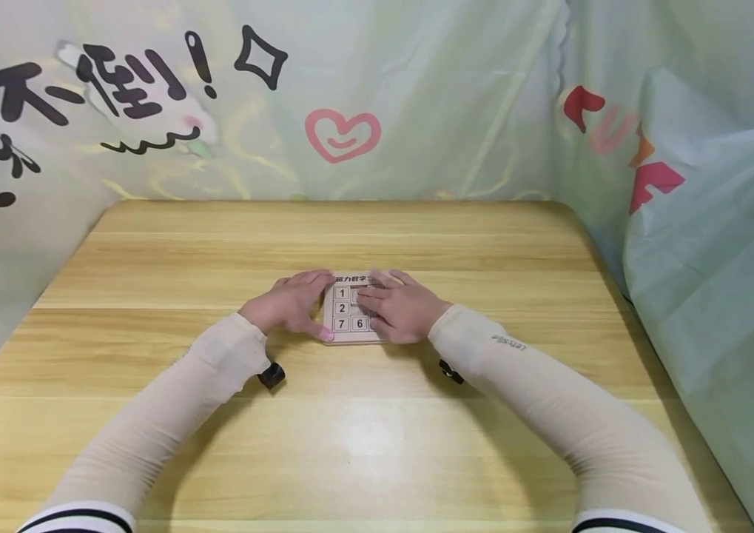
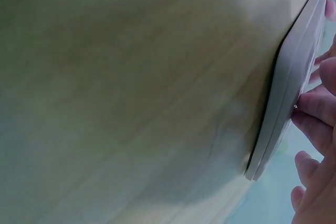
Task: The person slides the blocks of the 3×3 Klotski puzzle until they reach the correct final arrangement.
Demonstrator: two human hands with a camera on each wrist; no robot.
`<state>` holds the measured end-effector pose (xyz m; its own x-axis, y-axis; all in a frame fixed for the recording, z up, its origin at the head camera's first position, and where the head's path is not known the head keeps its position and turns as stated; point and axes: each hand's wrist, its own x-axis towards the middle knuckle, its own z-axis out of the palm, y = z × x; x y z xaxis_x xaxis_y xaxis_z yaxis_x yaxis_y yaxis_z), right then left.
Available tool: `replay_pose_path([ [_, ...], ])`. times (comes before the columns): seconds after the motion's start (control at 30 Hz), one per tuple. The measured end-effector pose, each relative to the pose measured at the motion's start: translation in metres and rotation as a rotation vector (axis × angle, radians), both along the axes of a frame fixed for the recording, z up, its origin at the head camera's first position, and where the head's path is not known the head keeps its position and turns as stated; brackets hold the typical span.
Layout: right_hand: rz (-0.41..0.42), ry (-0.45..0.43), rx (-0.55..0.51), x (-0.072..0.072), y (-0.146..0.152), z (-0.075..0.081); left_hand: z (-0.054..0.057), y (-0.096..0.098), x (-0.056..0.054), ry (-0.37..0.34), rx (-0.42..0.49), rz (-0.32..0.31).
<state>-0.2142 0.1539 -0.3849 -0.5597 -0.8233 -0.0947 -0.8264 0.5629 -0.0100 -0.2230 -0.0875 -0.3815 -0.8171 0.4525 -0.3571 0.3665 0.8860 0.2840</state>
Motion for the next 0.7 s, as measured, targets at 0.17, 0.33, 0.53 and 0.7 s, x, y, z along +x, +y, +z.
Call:
replay_pose_path([
  [0.17, -0.016, -0.021, 0.002, -0.005, -0.001, 0.001, -0.001, 0.000, 0.000, 0.000, -0.013, -0.004],
  [0.33, -0.017, -0.017, 0.010, -0.005, -0.004, 0.002, 0.000, 0.000, 0.000, 0.006, -0.013, -0.006],
  [0.53, 0.028, -0.007, 0.005, 0.003, -0.011, 0.001, 0.000, 0.000, 0.000, 0.005, -0.008, -0.007],
  [0.7, 0.082, -0.017, 0.020, 0.012, -0.019, 0.004, -0.001, 0.000, 0.000, 0.011, -0.013, -0.016],
])
